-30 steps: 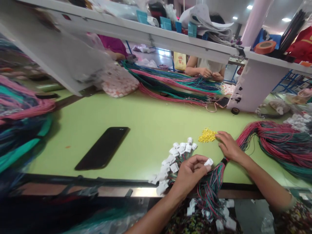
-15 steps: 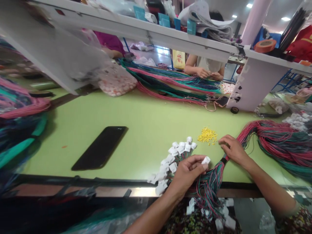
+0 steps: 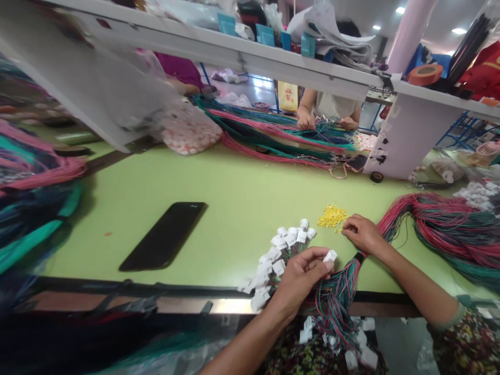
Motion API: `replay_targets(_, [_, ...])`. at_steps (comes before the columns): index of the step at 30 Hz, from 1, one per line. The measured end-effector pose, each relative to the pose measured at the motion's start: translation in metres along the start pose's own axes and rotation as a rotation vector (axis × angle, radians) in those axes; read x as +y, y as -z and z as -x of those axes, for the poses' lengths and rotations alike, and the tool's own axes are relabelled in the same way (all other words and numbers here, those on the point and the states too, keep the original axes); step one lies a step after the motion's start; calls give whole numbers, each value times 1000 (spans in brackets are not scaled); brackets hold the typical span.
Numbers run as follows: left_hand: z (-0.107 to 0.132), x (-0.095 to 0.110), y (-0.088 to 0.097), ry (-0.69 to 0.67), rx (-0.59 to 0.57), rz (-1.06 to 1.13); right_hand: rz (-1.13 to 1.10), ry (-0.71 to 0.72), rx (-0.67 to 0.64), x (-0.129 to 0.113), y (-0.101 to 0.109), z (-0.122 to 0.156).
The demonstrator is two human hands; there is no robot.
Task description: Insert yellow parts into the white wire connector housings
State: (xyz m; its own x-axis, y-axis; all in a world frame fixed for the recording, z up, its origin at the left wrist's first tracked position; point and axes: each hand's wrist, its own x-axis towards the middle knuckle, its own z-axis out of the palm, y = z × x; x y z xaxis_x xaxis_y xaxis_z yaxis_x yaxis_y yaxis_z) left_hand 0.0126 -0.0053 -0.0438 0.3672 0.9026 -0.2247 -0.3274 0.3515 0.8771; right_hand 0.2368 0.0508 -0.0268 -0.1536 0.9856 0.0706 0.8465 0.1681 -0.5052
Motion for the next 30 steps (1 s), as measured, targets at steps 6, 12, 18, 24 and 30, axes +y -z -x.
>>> replay_targets(6, [2,5,-2,13,4,7,-44,18,8,4,-2,2])
replay_targets(12, [6,17,-7,53,7,10,-67,51,-5,1,-3,1])
replay_targets(18, [5,15,-6,49,19,13,-98,41,1,12,-3,5])
replay_targets(24, [4,12,-5,49,18,17,-90,44,24,10,-7,5])
replay_targets(30, [2,-2,-2,5,38,17,-52,43,43,3,-8,4])
